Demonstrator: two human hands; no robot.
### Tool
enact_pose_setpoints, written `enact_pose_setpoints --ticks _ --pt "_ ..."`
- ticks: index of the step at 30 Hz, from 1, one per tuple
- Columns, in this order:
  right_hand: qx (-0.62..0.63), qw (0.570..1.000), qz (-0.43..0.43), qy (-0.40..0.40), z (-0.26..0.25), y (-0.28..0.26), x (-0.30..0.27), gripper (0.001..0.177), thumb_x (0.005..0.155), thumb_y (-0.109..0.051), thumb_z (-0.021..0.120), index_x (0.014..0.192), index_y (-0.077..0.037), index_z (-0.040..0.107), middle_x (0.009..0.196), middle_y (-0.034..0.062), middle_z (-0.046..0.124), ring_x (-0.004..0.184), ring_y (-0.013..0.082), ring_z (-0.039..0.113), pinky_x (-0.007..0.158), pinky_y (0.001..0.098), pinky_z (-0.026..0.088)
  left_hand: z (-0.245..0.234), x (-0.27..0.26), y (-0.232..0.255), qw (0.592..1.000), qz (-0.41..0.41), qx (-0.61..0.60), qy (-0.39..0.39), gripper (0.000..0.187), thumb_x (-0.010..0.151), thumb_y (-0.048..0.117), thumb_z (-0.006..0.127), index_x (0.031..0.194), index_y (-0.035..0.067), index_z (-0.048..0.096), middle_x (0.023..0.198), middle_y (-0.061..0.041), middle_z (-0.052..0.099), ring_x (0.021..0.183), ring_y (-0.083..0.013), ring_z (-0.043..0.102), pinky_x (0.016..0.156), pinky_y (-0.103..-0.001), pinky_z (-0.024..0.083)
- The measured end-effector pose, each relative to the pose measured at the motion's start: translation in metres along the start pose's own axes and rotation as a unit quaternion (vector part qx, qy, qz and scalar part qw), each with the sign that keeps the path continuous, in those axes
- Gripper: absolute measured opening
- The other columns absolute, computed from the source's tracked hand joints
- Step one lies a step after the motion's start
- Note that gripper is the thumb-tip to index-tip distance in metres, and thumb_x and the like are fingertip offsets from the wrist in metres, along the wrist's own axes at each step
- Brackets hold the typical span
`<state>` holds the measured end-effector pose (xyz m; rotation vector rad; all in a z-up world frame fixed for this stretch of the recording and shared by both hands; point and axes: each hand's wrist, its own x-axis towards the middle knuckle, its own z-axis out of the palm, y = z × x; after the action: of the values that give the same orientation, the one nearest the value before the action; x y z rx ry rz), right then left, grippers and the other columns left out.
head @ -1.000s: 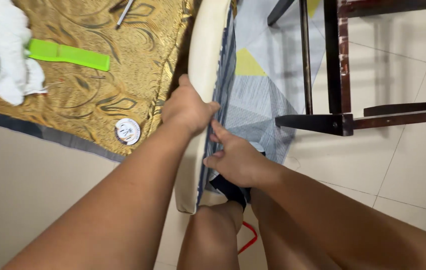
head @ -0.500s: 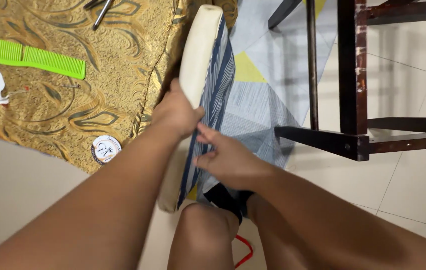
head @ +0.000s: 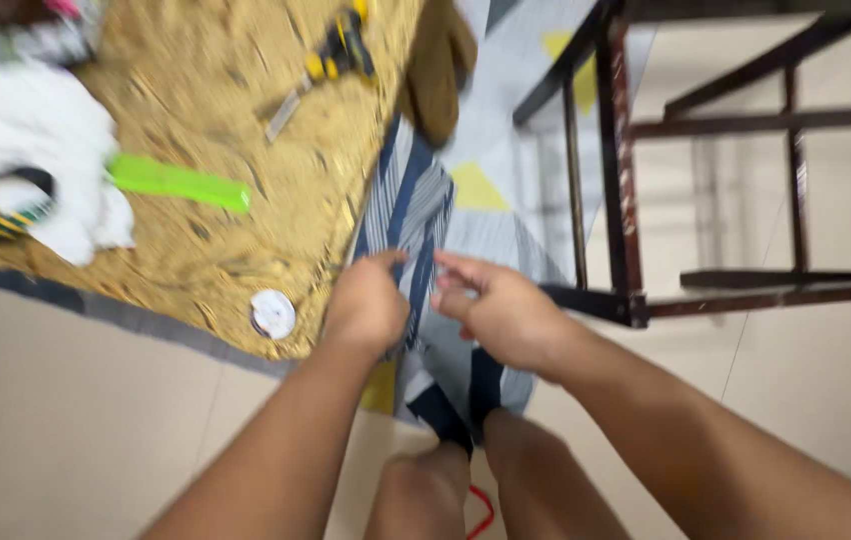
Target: The person removes a cushion from a wooden chair and then uses a screwdriver to unscrew and remove multiple screws from the chair frame. The screws are placed on a nearby surface.
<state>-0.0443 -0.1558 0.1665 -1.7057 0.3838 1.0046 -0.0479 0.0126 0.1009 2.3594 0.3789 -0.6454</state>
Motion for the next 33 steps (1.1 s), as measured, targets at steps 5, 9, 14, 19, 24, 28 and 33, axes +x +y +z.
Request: enact_pose_setpoints --ticks 5,9,14,19,24,28,33 --pt "-0.004 0.999 -0.029 -0.017 -0.010 -0.054 -0.045 0.036 0.094 -0.030 0.061 0.120 -0.012 0.081 0.095 0.0010 0.075 0.080 0.0074 0.063 0.073 0.0236 0.055 -0.071 -0.035 0.053 0.981 0.012 -0.190 0.047 0.021 0.081 0.004 0.067 0.097 0.007 0.081 0.084 -0.008 0.081 0.078 -0.0161 0.079 0.075 -0.029 0.060" --pt "-0.032 0.998 -0.035 0.037 -0.016 -0.094 -0.058 0.028 0.091 -0.034 0.072 0.096 -0.007 0.077 0.084 0.0001 0.074 0.075 0.0095 0.062 0.068 0.0259 0.052 -0.113 -0.039 0.091 0.972 -0.024 -0.220 0.075 0.012 0.080 0.011 0.075 0.089 0.006 0.080 0.076 -0.007 0.079 0.066 -0.0137 0.075 0.065 -0.028 0.058" --pt "0.035 0.998 -0.030 0.034 -0.020 -0.121 -0.045 0.030 0.094 -0.034 0.070 0.097 -0.003 0.071 0.086 0.0018 0.073 0.078 0.0094 0.066 0.069 0.0262 0.053 -0.130 -0.011 0.103 0.967 -0.071 -0.242 0.037 0.023 0.091 0.026 0.073 0.091 0.005 0.078 0.079 -0.011 0.080 0.065 -0.0162 0.072 0.062 -0.031 0.056" --pt "0.034 0.999 -0.023 -0.005 -0.030 -0.137 0.003 0.029 0.092 -0.025 0.065 0.116 -0.011 0.073 0.099 -0.0015 0.074 0.085 0.0090 0.068 0.072 0.0267 0.054 -0.112 0.045 0.074 0.996 -0.035 -0.081 -0.008 0.037 0.084 0.021 0.072 0.120 0.014 0.072 0.117 -0.012 0.074 0.105 -0.0263 0.071 0.092 -0.036 0.053" --pt "-0.003 1.000 -0.013 -0.025 -0.044 -0.149 0.076 0.041 0.092 -0.024 0.064 0.131 -0.012 0.067 0.105 -0.0010 0.074 0.087 0.0109 0.068 0.075 0.0298 0.056 -0.088 0.105 0.046 0.983 -0.148 -0.096 -0.058 0.043 0.088 0.019 0.066 0.131 0.016 0.067 0.127 -0.016 0.070 0.118 -0.0289 0.068 0.105 -0.037 0.050" --pt "-0.017 0.999 -0.008 -0.036 -0.060 -0.155 0.132 0.050 0.092 -0.025 0.064 0.140 -0.012 0.059 0.110 0.0009 0.071 0.088 0.0136 0.068 0.076 0.0319 0.057 -0.082 0.143 0.035 0.980 -0.194 -0.047 -0.001 0.053 0.090 0.016 0.063 0.143 0.012 0.056 0.148 -0.018 0.051 0.133 -0.0335 0.054 0.111 -0.040 0.043" --pt "-0.017 0.999 -0.007 -0.035 -0.073 -0.155 0.197 0.056 0.092 -0.026 0.064 0.144 -0.009 0.053 0.114 0.0025 0.069 0.091 0.0157 0.066 0.078 0.0330 0.056 -0.078 0.176 0.028 0.957 -0.272 -0.036 0.096 0.063 0.086 0.012 0.066 0.146 0.007 0.046 0.154 -0.014 0.038 0.139 -0.0333 0.044 0.113 -0.041 0.037"
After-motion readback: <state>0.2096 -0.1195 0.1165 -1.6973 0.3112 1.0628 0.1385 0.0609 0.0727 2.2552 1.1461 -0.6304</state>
